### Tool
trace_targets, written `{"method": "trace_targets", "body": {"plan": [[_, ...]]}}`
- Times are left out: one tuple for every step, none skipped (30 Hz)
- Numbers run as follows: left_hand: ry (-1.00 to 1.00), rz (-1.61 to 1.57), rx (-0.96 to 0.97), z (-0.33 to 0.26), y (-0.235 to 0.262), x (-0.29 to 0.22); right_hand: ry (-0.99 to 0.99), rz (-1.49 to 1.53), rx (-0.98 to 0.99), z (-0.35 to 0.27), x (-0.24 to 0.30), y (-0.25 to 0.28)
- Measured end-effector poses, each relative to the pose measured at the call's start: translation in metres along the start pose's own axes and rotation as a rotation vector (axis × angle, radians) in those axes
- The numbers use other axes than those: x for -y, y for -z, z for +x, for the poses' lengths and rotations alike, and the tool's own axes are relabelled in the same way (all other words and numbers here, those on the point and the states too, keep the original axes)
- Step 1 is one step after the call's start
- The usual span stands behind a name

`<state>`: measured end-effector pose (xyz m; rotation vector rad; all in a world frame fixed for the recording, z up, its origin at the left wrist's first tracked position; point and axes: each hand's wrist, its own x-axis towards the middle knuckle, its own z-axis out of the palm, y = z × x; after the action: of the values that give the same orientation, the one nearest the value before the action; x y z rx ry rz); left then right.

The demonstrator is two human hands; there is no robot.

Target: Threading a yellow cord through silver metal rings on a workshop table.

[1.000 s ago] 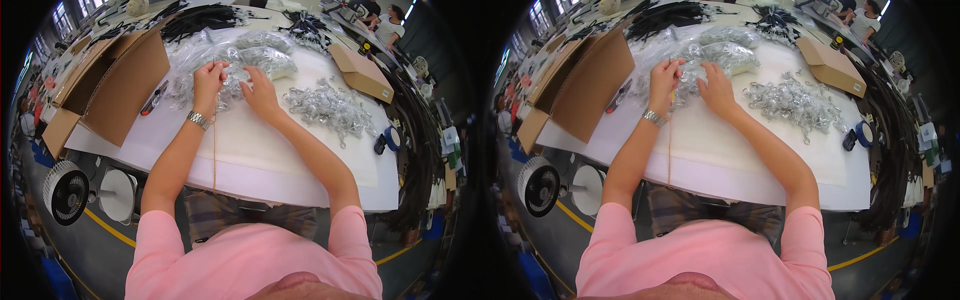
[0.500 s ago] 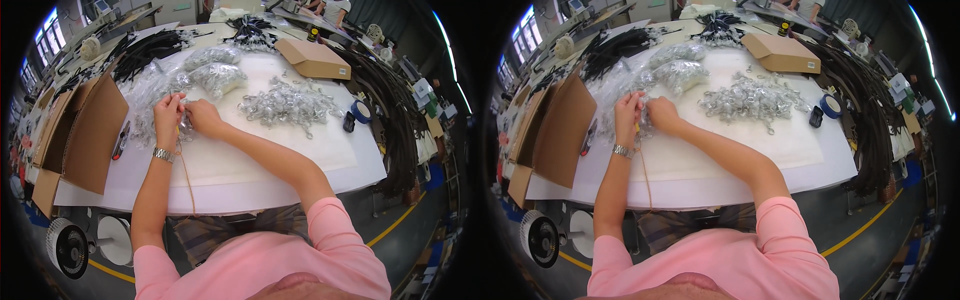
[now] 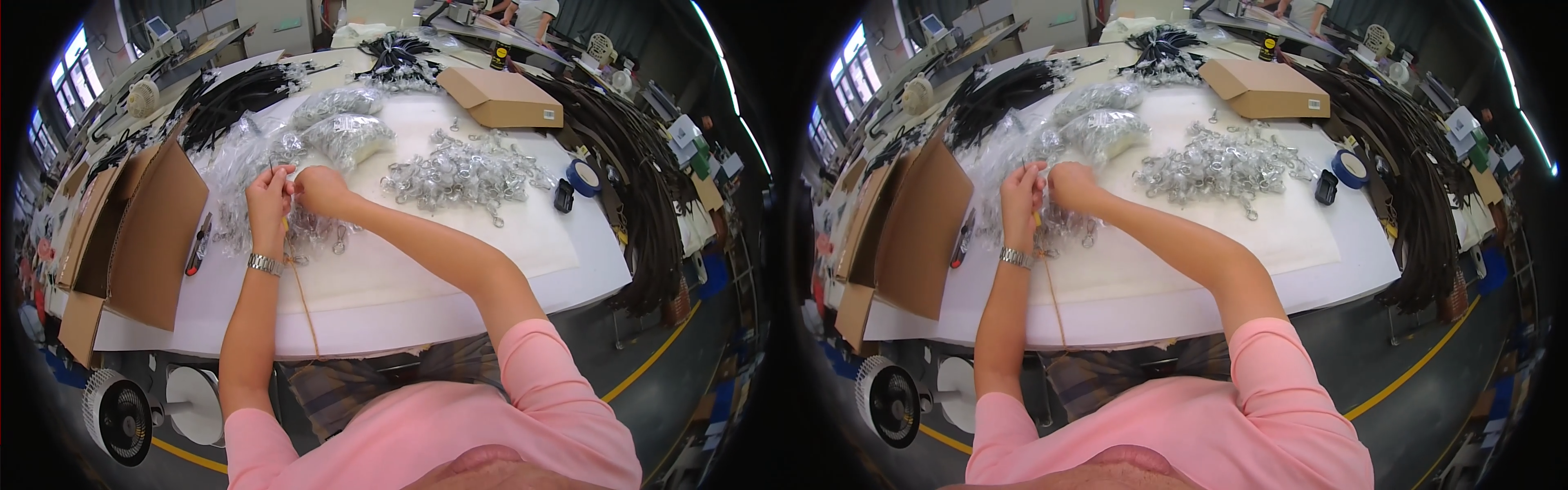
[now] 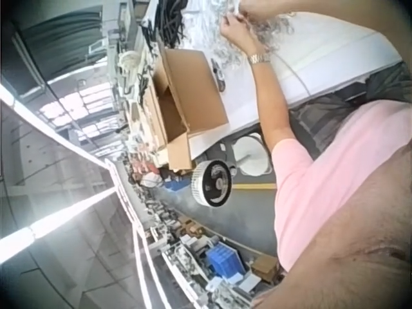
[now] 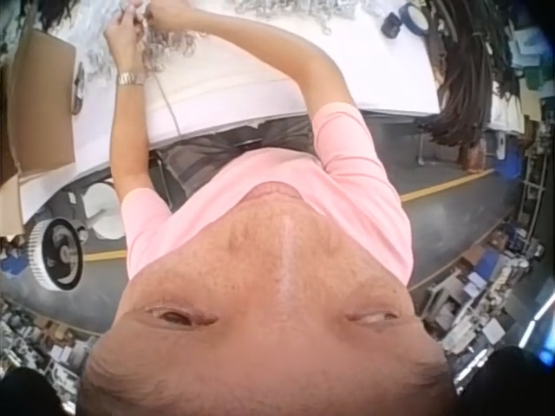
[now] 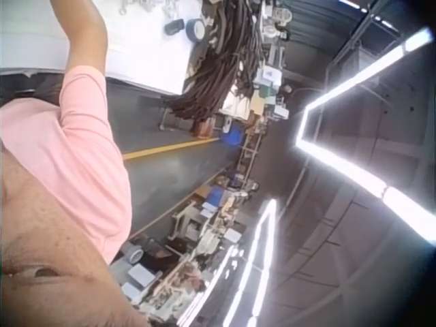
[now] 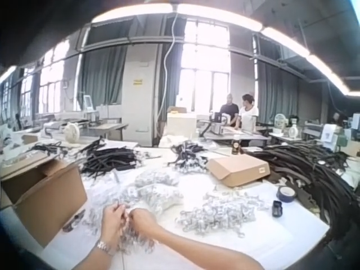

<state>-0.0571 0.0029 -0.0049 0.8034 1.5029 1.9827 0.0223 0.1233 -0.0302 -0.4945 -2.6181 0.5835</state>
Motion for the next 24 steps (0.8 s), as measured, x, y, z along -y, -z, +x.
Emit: {"method": "trace_targets", "body": {"plan": [[-0.002,-0.011,-0.006,0.000,0.002,0.000,0.017,0.019,-0.087,-0.003,0.002,-0.001],[-0.003,-0.023,-0.011,0.000,0.004,0.000,0.034,0.038,-0.174,-0.005,0.003,-0.001],[-0.001,-0.027,-0.013,-0.001,0.003,-0.001,0.034,0.036,-0.170,-0.007,0.004,0.002],[-0.030,-0.021,-0.014,-0.001,0.002,-0.003,0.032,0.134,-0.254,-0.009,0.004,0.004],[-0.060,-0.015,-0.015,-0.001,0.001,-0.005,0.030,0.233,-0.338,-0.010,0.005,0.007],[-0.059,-0.019,-0.013,-0.001,-0.001,-0.006,0.029,0.229,-0.337,-0.011,0.006,0.010],[-0.057,-0.010,-0.017,-0.002,-0.003,-0.008,-0.029,0.391,-0.287,-0.011,0.006,0.014],[-0.056,0.000,-0.021,-0.003,-0.005,-0.010,-0.088,0.552,-0.235,-0.011,0.007,0.018],[-0.056,-0.002,-0.021,-0.003,-0.005,-0.010,-0.088,0.550,-0.235,-0.013,0.010,0.021],[-0.047,-0.003,-0.018,-0.004,-0.005,-0.010,-0.140,0.708,-0.197,-0.017,0.013,0.024],[-0.038,-0.003,-0.016,-0.004,-0.005,-0.010,-0.192,0.864,-0.157,-0.020,0.016,0.027],[-0.040,-0.004,-0.018,-0.003,-0.004,-0.010,-0.189,0.863,-0.155,-0.023,0.015,0.030],[-0.069,0.053,-0.007,-0.003,-0.002,-0.009,-0.240,1.040,-0.133,-0.026,0.014,0.034],[-0.097,0.111,0.003,-0.003,0.000,-0.008,-0.291,1.216,-0.108,-0.029,0.014,0.038],[-0.102,0.107,0.004,-0.006,-0.004,-0.012,-0.288,1.211,-0.109,-0.036,0.011,0.042],[-0.095,0.231,0.034,-0.009,-0.012,-0.015,-0.293,1.272,-0.118,-0.042,0.004,0.045],[-0.088,0.355,0.063,-0.012,-0.018,-0.016,-0.298,1.333,-0.127,-0.049,-0.002,0.048],[-0.101,0.351,0.060,-0.013,-0.021,-0.017,-0.284,1.327,-0.127,-0.055,-0.005,0.055],[-0.114,0.436,0.152,-0.017,-0.022,-0.013,-0.309,1.332,-0.142,-0.066,-0.008,0.058],[-0.127,0.522,0.246,-0.020,-0.023,-0.009,-0.336,1.338,-0.157,-0.074,-0.011,0.061],[-0.217,0.578,0.255,-0.025,-0.028,-0.010,-0.336,1.337,-0.158,-0.082,-0.015,0.064],[-0.216,0.578,0.256,-0.030,-0.032,-0.012,-0.330,1.332,-0.146,-0.089,-0.019,0.066],[-0.059,0.472,0.319,-0.035,-0.036,-0.015,-0.324,1.327,-0.135,-0.096,-0.023,0.067],[0.096,0.364,0.384,-0.040,-0.040,-0.022,-0.328,1.328,-0.143,-0.104,-0.023,0.073]]}}
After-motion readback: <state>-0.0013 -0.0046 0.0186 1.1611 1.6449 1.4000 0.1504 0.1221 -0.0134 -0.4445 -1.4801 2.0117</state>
